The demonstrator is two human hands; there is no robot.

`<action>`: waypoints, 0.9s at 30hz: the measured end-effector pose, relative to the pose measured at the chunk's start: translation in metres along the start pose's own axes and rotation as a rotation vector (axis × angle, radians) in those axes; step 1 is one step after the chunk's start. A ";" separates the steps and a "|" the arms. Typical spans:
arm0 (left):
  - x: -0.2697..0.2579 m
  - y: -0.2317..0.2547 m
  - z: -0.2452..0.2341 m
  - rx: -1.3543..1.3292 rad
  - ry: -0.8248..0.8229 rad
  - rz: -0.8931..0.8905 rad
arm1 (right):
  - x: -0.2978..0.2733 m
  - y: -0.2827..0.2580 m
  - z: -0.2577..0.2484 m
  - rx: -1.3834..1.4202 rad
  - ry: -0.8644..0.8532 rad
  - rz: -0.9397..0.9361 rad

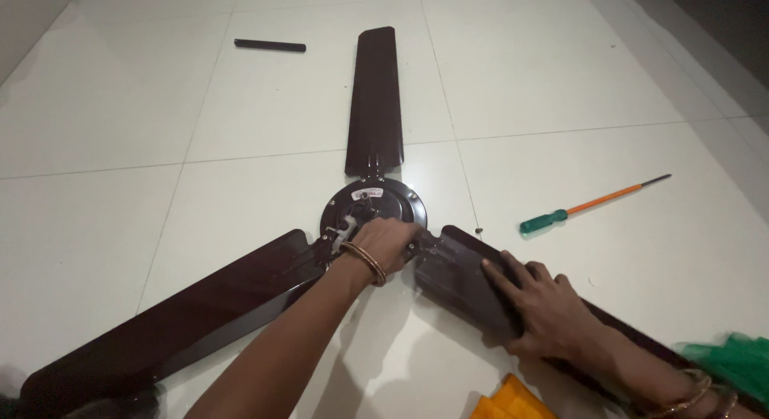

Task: The person attaches fan blades to the motor housing using a screwdriver to tighten the screws. They then wrap electrical tape around the central wiring connections.

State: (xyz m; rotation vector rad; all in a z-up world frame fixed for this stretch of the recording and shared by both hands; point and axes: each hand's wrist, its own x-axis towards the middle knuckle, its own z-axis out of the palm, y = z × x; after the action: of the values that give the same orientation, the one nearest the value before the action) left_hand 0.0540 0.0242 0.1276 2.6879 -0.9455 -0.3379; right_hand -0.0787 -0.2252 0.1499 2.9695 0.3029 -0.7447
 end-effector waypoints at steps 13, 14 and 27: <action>0.002 -0.004 0.011 0.064 0.006 0.017 | 0.015 0.015 0.013 0.034 0.013 -0.064; 0.002 -0.004 0.012 0.049 0.006 0.012 | 0.016 0.016 0.015 0.038 0.020 -0.067; -0.007 0.003 0.000 -0.087 0.057 0.003 | 0.013 0.016 0.016 -0.028 -0.016 -0.056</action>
State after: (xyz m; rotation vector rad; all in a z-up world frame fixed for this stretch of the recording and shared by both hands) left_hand 0.0469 0.0266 0.1299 2.6029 -0.8974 -0.2927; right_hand -0.0719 -0.2403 0.1301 2.9386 0.3942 -0.7627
